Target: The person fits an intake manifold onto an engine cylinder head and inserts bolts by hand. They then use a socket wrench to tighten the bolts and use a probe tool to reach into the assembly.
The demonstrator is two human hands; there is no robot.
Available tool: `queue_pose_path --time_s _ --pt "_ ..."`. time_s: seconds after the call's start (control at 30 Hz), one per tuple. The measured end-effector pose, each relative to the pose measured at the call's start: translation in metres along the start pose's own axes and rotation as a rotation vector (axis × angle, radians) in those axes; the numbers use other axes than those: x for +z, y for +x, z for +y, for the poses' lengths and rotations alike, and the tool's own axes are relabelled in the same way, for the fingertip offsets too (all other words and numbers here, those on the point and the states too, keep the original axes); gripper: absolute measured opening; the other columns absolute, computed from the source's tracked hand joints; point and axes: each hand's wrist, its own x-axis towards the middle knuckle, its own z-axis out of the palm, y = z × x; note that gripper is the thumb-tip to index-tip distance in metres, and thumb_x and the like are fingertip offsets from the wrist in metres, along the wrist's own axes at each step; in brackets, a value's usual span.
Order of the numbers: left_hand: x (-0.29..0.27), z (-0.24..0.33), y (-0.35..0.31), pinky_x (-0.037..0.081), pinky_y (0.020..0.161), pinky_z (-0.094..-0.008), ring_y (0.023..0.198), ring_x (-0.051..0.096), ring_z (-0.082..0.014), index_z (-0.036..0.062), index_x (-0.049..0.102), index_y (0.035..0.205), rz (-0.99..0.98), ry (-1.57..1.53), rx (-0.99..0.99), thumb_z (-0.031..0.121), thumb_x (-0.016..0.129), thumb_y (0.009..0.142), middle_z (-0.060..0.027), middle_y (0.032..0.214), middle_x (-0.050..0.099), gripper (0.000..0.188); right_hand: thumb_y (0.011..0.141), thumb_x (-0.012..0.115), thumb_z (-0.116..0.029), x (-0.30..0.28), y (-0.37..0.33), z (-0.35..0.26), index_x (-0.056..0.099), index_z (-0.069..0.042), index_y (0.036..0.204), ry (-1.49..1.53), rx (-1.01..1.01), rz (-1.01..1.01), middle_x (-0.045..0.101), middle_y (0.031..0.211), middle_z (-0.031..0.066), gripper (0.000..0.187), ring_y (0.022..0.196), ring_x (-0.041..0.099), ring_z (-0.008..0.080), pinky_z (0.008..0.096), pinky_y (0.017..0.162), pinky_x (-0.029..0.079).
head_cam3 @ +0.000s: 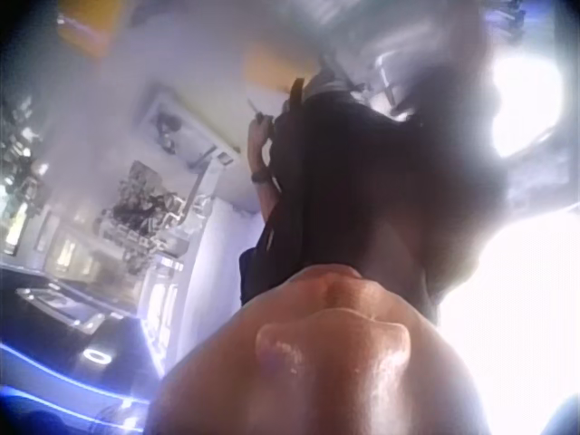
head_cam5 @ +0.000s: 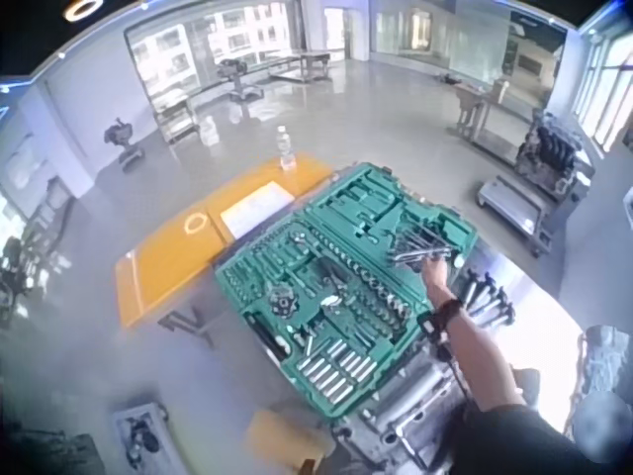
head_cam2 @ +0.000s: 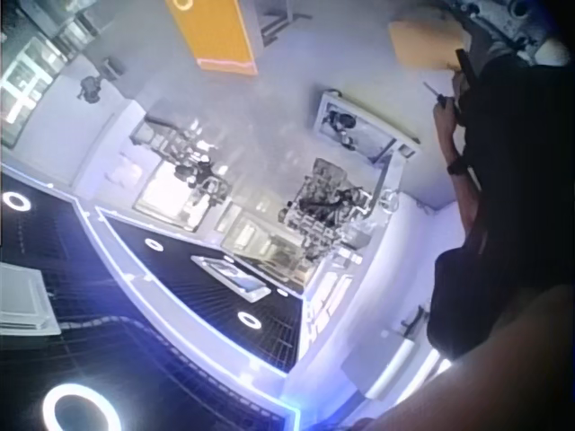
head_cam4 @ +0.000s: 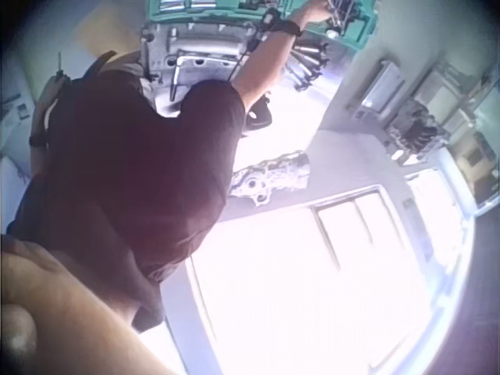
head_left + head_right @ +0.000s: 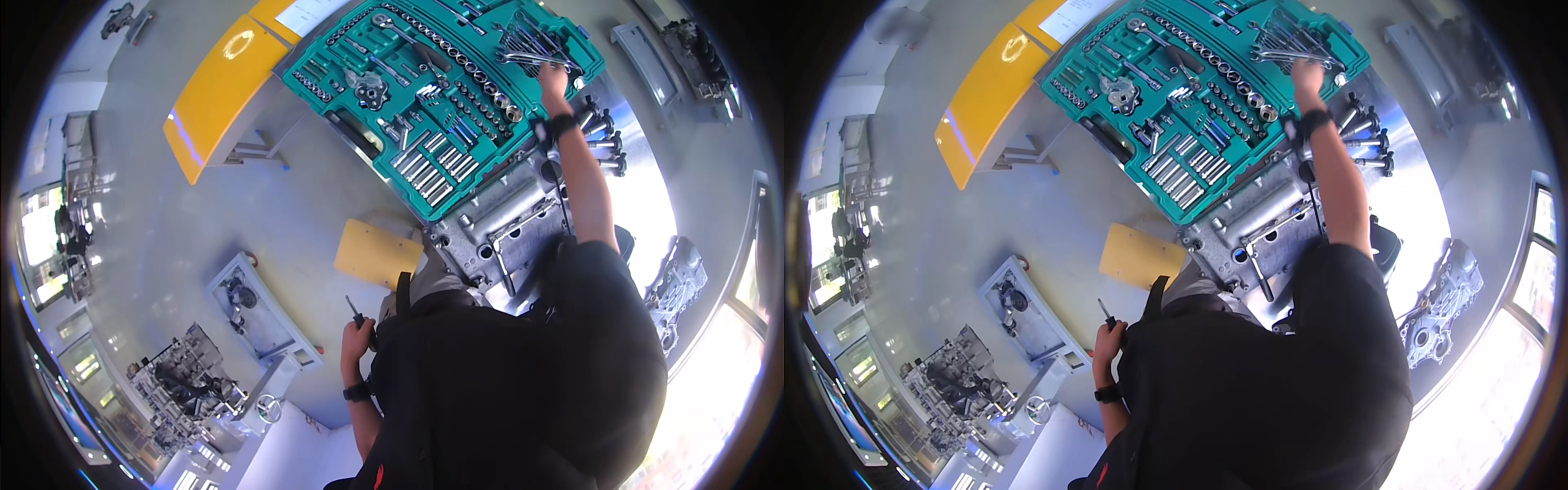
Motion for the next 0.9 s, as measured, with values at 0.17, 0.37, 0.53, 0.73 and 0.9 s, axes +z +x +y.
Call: queue_pose_path --time_s 0.17,0.37,0.53,0.73,0.9 --pt "-0.001 0.008 0.024 0.04 0.052 -0.0348 0.053 0.054 -0.0202 -0.0032 0.056 0.065 -0.05 0.079 0.149 0.029 0.055 0.079 -0.0112 0.054 0.054 0.035 0.08 0.058 -0.032 -0.065 -0.205 -0.052 0.065 -0.011 0.096 -0.336 -0.487 -0.581 0.063 0.091 0.012 0.027 0.089 0.06 0.0302 0.0372 0.078 0.048" --pt "-0.004 0.016 0.033 0.043 0.054 -0.0381 0.057 0.059 -0.029 -0.002 0.059 0.067 -0.089 0.245 0.195 0.033 0.054 0.078 -0.0149 0.056 0.057 0.037 0.074 0.066 -0.035 -0.039 -0.288 -0.044 0.059 -0.006 0.108 -0.567 -0.537 -0.407 0.054 0.11 0.0085 0.045 0.106 0.046 0.0269 0.0387 0.089 0.037" --pt "0.0 0.013 0.018 0.044 0.056 -0.0392 0.059 0.059 -0.0318 -0.0012 0.059 0.066 -0.029 0.236 0.195 0.034 0.055 0.076 -0.0171 0.058 0.058 0.037 0.068 0.071 -0.033 -0.019 -0.296 -0.039 0.057 -0.005 0.105 -0.527 -0.489 -0.23 0.054 0.105 0.0096 0.048 0.102 0.047 0.0286 0.0398 0.086 0.038" --pt "-0.005 0.014 -0.017 0.039 0.049 -0.0352 0.047 0.051 -0.0223 -0.0004 0.055 0.062 0.03 0.152 0.274 0.027 0.055 0.078 -0.0118 0.05 0.051 0.032 0.068 0.074 -0.024 -0.017 -0.286 -0.024 0.057 -0.006 0.092 -0.35 -0.516 -0.237 0.059 0.091 0.0093 0.034 0.092 0.051 0.0291 0.0413 0.082 0.038" --pt "-0.009 -0.013 -0.053 0.037 0.048 -0.0371 0.046 0.05 -0.026 -0.0006 0.053 0.06 0.106 0.104 0.303 0.028 0.055 0.079 -0.0126 0.049 0.05 0.034 0.08 0.065 -0.011 -0.031 -0.291 -0.034 0.055 -0.003 0.092 0.239 -0.369 -0.4 0.061 0.087 0.0059 0.018 0.078 0.06 0.0182 0.0293 0.067 0.047"
